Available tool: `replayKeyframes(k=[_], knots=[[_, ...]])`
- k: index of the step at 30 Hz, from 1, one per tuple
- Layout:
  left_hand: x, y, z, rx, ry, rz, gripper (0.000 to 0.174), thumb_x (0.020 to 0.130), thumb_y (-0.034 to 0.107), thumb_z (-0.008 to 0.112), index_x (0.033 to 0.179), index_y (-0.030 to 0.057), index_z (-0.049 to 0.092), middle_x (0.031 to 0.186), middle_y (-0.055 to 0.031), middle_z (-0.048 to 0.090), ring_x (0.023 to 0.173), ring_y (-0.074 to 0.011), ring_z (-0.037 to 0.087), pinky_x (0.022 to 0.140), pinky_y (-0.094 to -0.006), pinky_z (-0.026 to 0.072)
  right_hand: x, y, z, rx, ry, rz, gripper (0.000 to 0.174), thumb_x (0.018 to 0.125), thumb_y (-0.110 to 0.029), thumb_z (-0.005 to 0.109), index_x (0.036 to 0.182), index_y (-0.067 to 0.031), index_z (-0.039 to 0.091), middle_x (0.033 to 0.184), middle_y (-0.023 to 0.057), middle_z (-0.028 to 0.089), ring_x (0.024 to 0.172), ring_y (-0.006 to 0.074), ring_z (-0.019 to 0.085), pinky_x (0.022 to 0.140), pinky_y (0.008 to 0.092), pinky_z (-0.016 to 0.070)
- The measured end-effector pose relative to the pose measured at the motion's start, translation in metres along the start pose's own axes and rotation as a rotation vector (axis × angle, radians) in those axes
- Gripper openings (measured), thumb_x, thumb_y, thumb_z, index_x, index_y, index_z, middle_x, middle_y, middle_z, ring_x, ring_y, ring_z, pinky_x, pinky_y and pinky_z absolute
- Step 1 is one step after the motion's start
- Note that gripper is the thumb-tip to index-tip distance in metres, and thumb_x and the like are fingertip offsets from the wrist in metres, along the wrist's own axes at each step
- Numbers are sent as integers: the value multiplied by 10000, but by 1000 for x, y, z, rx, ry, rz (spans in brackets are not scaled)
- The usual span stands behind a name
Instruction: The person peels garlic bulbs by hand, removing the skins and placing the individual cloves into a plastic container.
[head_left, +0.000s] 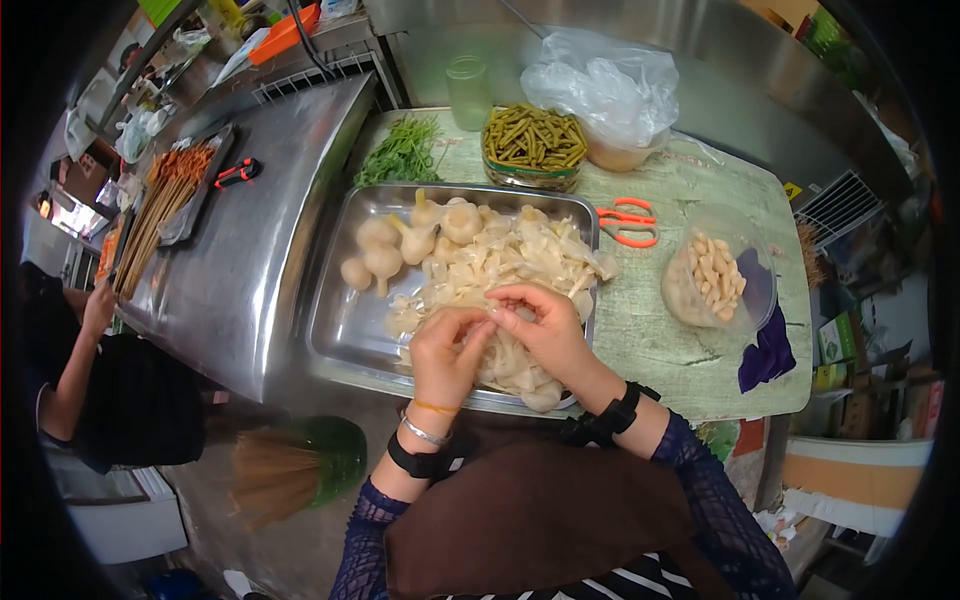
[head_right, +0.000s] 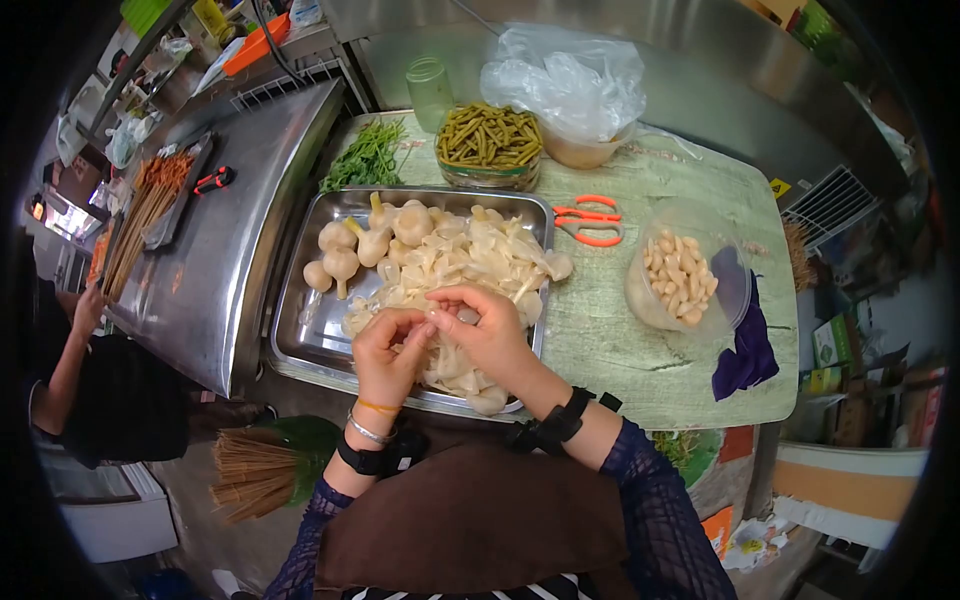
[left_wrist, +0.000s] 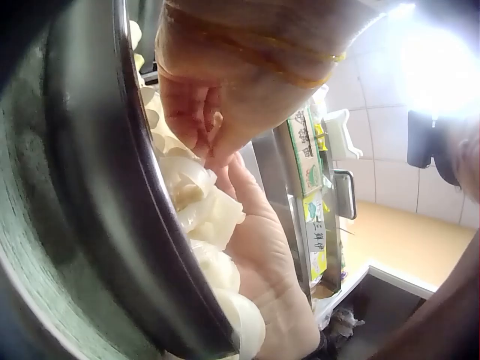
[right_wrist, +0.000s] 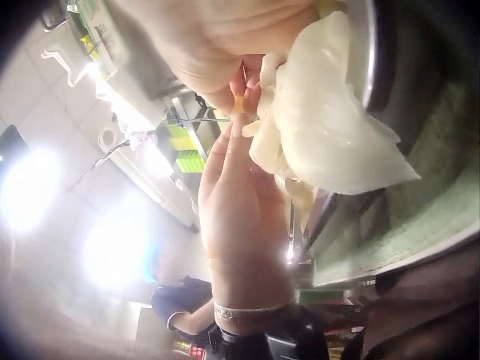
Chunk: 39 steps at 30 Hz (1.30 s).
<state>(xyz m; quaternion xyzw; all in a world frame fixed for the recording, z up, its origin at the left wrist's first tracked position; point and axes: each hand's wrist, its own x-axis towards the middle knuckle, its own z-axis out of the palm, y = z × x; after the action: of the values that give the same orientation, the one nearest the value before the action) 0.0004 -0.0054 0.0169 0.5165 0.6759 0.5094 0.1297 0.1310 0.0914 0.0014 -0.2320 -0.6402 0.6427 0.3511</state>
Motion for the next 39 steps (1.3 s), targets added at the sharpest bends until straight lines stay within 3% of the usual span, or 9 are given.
replayKeyframes(k=[8,12,15,17,20,24,26,33,39], knots=[[0,10,1,-58,-31,39,70,826,37,698,893,34,676,807,-89,645,694,-216,620,625,-295,488,-1,2,-4,25,-32,17,245,937,-106,617,1164,-18,645,993,33,638,932,92,586,837,250,481],[-3,-2,-21,69,45,-45,105,826,48,687,931,47,684,867,-96,648,753,-246,615,663,-313,490,-3,-7,-4,285,124,43,271,962,-95,583,1213,4,589,1058,43,626,978,102,596,888,253,471],[3,-4,-32,461,128,275,163,807,58,696,970,60,698,968,-116,638,851,-281,607,731,-344,489,-3,-8,-7,315,149,20,267,967,-80,568,1217,13,571,1075,44,620,991,107,597,920,255,459],[2,9,-28,428,86,265,219,792,15,689,1008,50,687,1021,-114,617,907,-296,590,786,-359,483,-4,-7,-6,327,196,-19,253,965,-72,564,1204,11,574,1083,49,619,1005,112,594,936,257,452],[1,7,-13,205,-136,257,275,777,-4,695,1038,84,686,1008,-102,621,937,-289,605,802,-364,494,-7,-15,-1,263,305,-126,217,976,-107,553,1160,7,576,978,27,609,873,97,585,850,243,457],[13,16,0,340,-216,432,266,759,3,688,1017,69,680,982,-89,614,875,-291,612,745,-375,515,-9,-5,-13,526,184,-1,178,986,-154,538,1084,-7,563,798,-23,534,694,56,484,674,211,404],[18,15,1,297,-233,286,234,793,24,695,1022,57,663,974,-100,615,783,-256,618,689,-343,513,-11,-1,-13,533,160,54,187,987,-187,544,1066,-19,550,735,-44,489,643,37,425,613,196,358],[11,-5,1,9,-16,-3,163,867,55,679,1009,12,612,956,-102,611,722,-174,618,642,-266,494,-10,-4,-2,51,142,-44,251,903,-160,674,1074,-24,550,706,-36,486,632,37,429,589,203,374],[5,5,-3,121,45,246,171,845,41,671,1004,18,610,893,-115,607,657,-197,587,617,-291,493,-7,0,-1,-214,-39,-21,341,860,-153,708,1121,-26,530,689,21,524,634,103,516,608,259,442]])
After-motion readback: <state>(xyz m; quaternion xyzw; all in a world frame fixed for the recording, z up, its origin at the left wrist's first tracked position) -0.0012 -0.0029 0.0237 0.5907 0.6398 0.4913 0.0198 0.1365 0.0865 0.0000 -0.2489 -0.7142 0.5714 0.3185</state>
